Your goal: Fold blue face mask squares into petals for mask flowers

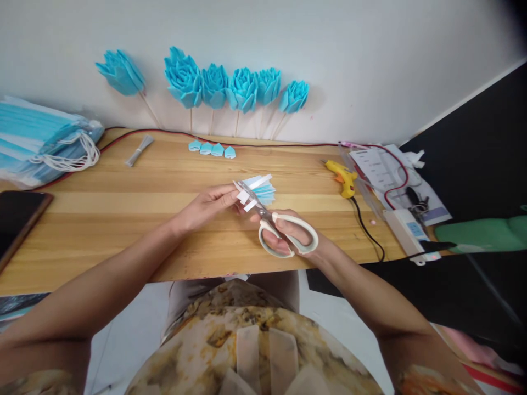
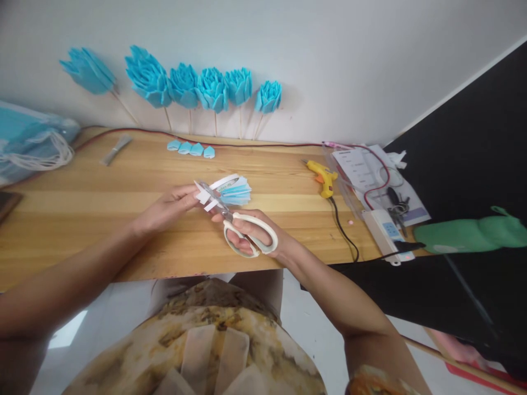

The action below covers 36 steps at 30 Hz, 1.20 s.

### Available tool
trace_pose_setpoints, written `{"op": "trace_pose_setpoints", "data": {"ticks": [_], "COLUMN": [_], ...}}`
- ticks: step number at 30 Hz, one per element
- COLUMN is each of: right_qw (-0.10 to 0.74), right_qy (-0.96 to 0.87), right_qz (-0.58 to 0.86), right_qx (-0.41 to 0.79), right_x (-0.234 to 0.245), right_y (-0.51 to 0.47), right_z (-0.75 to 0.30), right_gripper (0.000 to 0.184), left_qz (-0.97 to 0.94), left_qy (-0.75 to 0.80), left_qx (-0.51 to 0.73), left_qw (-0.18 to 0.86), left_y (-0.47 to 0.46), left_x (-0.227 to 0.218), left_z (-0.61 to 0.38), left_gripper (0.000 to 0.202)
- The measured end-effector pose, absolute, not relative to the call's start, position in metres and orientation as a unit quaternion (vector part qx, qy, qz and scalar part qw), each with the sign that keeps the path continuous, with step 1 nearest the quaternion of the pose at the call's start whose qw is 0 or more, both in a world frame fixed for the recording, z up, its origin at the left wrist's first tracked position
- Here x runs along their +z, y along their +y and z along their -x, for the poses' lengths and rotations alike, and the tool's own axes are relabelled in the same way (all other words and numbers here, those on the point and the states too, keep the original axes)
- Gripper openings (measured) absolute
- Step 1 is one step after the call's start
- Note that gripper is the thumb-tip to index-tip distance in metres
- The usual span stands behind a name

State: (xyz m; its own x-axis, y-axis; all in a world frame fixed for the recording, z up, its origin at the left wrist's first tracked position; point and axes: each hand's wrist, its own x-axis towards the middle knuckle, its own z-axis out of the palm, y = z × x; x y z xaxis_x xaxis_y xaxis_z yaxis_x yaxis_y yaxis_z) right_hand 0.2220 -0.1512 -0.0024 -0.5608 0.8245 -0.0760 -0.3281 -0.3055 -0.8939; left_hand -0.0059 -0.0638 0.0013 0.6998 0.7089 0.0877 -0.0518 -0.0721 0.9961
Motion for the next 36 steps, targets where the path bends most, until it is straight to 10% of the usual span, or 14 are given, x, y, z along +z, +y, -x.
{"op": "trace_pose_setpoints", "data": {"ticks": [20,36], "right_qw": [0.219,0.321], "right_qy": [-0.659,-0.541], "right_qz": [0.363,0.262], "right_qx": [0.622,0.732], "right_x": [0.008,-0.005], "right_y": [-0.163,-0.155], "right_z": [-0.209,-0.235], "right_gripper": [0.051,0.057], "left_qz": [-0.678,-0.582], "left_qy": [0.302,0.280], "left_qx": [0.326,0.300], "left_qw": [0.585,0.702], "left_y": [-0.062,-0.063], "left_x": [0.000,-0.003], "left_z": [0.001,0.001], "left_gripper": [0.043,0.053]}}
